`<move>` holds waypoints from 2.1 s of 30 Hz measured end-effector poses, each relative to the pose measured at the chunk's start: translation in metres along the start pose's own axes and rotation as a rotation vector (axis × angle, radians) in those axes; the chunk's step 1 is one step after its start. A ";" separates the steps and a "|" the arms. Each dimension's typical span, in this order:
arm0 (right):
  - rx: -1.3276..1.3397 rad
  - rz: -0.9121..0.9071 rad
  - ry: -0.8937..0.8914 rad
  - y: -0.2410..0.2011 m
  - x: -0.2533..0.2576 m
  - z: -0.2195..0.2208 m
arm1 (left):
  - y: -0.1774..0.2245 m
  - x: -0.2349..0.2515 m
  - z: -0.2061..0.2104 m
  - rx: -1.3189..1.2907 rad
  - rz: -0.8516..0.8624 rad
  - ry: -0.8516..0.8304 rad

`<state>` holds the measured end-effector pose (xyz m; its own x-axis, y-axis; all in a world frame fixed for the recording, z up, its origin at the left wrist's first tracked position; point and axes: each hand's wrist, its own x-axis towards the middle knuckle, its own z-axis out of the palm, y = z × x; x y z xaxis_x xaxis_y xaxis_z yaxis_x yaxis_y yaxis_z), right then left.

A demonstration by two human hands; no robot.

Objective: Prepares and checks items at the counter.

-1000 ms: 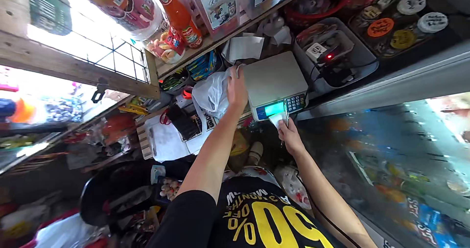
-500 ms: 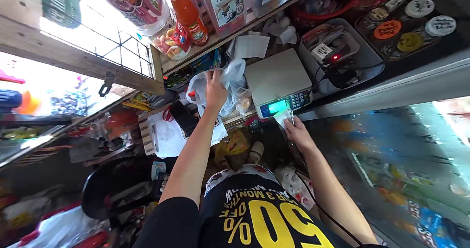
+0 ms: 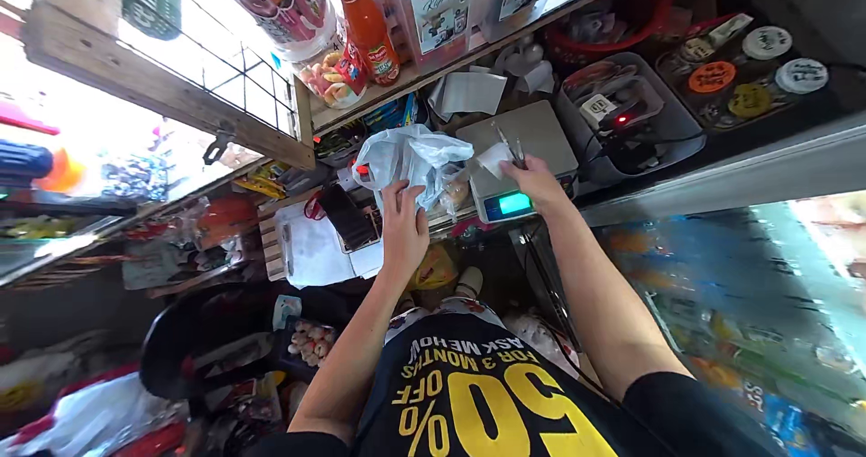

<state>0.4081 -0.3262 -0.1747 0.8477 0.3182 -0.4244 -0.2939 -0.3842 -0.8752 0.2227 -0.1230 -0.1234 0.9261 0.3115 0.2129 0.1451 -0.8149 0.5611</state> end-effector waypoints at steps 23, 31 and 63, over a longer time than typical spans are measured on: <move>0.453 0.065 0.160 -0.040 0.033 -0.031 | -0.026 -0.040 -0.001 -0.077 -0.132 -0.055; 0.714 -0.050 -0.038 -0.056 -0.046 -0.036 | 0.009 -0.025 -0.016 -0.352 -0.246 -0.206; 1.323 -0.268 -0.366 -0.073 -0.109 0.011 | 0.124 0.000 -0.034 -0.855 0.227 -0.091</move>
<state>0.3317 -0.3233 -0.0672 0.8423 0.5348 -0.0673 -0.5103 0.7510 -0.4190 0.2288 -0.2072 -0.0269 0.9303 0.1169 0.3476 -0.3214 -0.1968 0.9263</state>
